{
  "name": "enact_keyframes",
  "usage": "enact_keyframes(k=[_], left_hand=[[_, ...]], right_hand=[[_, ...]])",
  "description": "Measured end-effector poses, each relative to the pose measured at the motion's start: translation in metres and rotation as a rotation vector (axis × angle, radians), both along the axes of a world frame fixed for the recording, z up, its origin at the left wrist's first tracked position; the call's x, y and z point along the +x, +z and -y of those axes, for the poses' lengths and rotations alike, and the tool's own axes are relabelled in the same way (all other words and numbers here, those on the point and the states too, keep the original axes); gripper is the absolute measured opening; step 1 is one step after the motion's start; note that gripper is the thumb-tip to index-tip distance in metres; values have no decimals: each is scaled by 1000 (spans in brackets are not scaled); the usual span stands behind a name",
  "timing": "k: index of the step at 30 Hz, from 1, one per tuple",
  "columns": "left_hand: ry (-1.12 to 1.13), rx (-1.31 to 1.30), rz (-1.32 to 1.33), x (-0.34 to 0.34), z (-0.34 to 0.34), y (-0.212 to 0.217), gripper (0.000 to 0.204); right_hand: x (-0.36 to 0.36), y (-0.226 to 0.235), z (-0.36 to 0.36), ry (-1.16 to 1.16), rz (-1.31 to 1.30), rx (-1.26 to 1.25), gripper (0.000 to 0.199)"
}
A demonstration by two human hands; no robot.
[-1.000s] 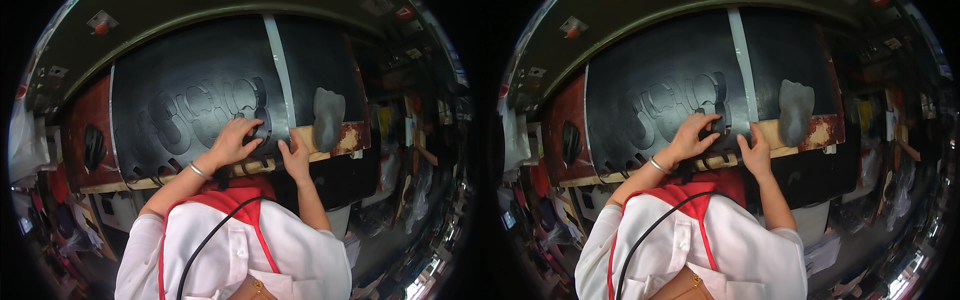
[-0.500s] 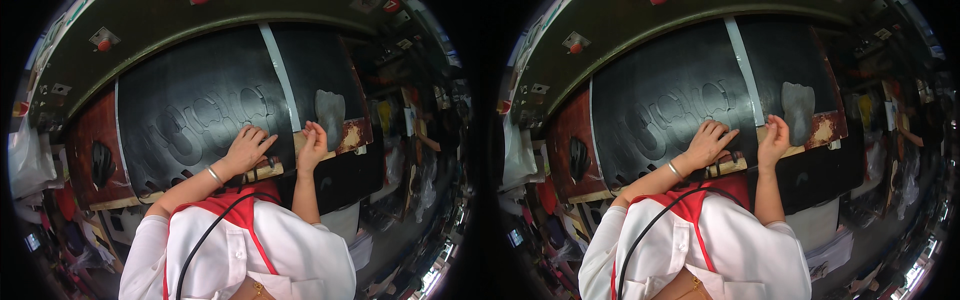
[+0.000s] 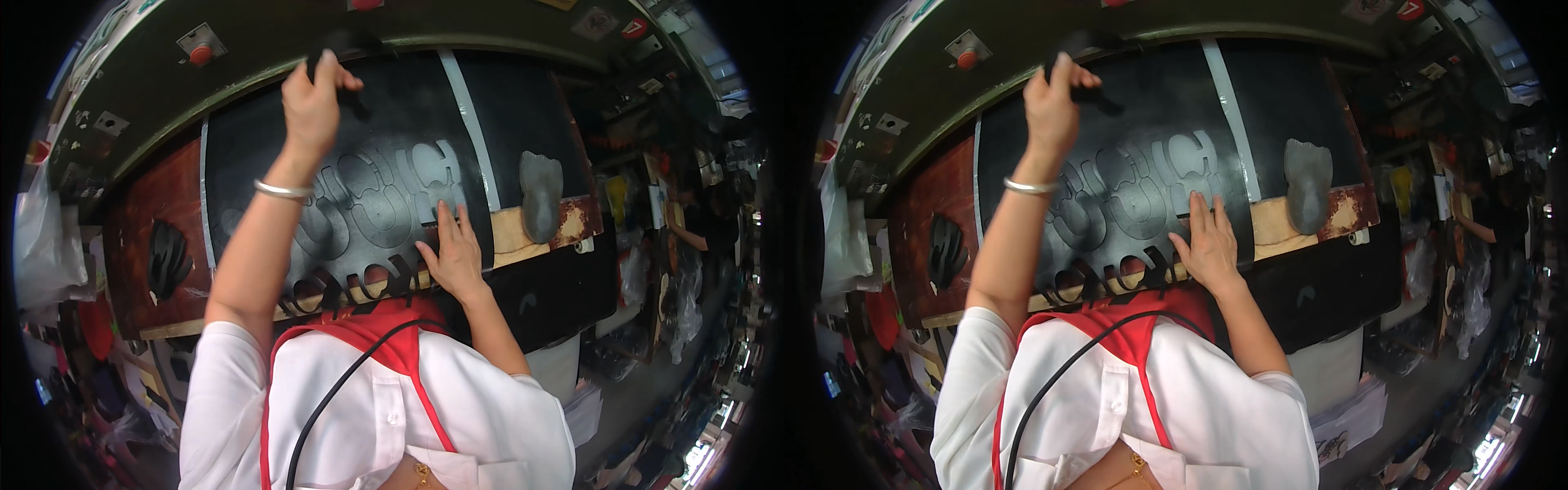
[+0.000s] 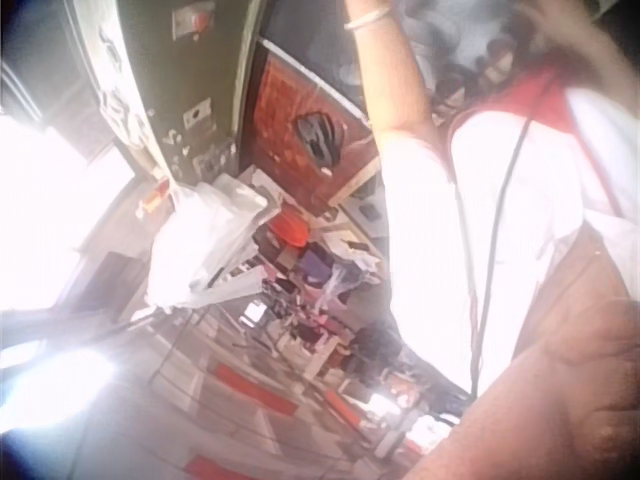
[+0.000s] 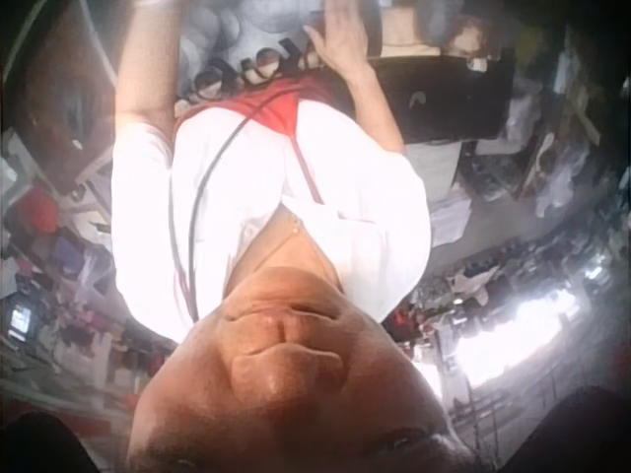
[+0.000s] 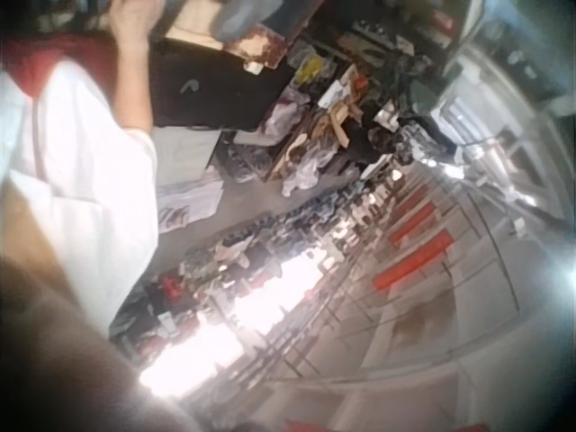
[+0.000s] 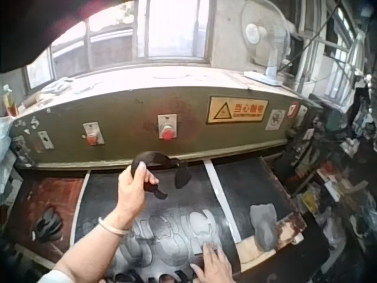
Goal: The person operates a hydraulic die-cutting press to cut shapes from black material sheets. They place sheets on the press bed, align them, press the activation buttons, and remove the cut pieces. The person also briefly handles a clipboard and continues cutting additional sheets.
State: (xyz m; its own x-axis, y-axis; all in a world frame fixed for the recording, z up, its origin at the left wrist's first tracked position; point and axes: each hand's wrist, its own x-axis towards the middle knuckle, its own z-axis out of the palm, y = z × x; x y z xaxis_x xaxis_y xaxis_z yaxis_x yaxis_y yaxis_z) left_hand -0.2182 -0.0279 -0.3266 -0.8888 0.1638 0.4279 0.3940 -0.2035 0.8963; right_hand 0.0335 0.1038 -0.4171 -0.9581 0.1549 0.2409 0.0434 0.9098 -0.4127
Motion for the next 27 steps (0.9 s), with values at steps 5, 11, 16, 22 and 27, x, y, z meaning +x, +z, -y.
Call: enact_keyframes(k=[5, 11, 16, 22, 27], left_hand=[[10, -424, -312, 17, 39, -2, 16], [-342, -782, -494, 136, 51, -91, 50], [-256, -782, -383, 139, 53, -115, 44], [-235, -458, 440, 104, 40, -114, 28], [53, 95, 462, 35, 59, -62, 24]], right_hand=[[2, 5, 3, -67, 141, -300, 36], [-31, -12, -24, -103, 610, -1887, 52], [-23, -8, -10, -90, 378, -1882, 39], [-24, -2, 52, 70, -133, -323, 30], [-27, 1, 71, 133, 256, 1, 52]])
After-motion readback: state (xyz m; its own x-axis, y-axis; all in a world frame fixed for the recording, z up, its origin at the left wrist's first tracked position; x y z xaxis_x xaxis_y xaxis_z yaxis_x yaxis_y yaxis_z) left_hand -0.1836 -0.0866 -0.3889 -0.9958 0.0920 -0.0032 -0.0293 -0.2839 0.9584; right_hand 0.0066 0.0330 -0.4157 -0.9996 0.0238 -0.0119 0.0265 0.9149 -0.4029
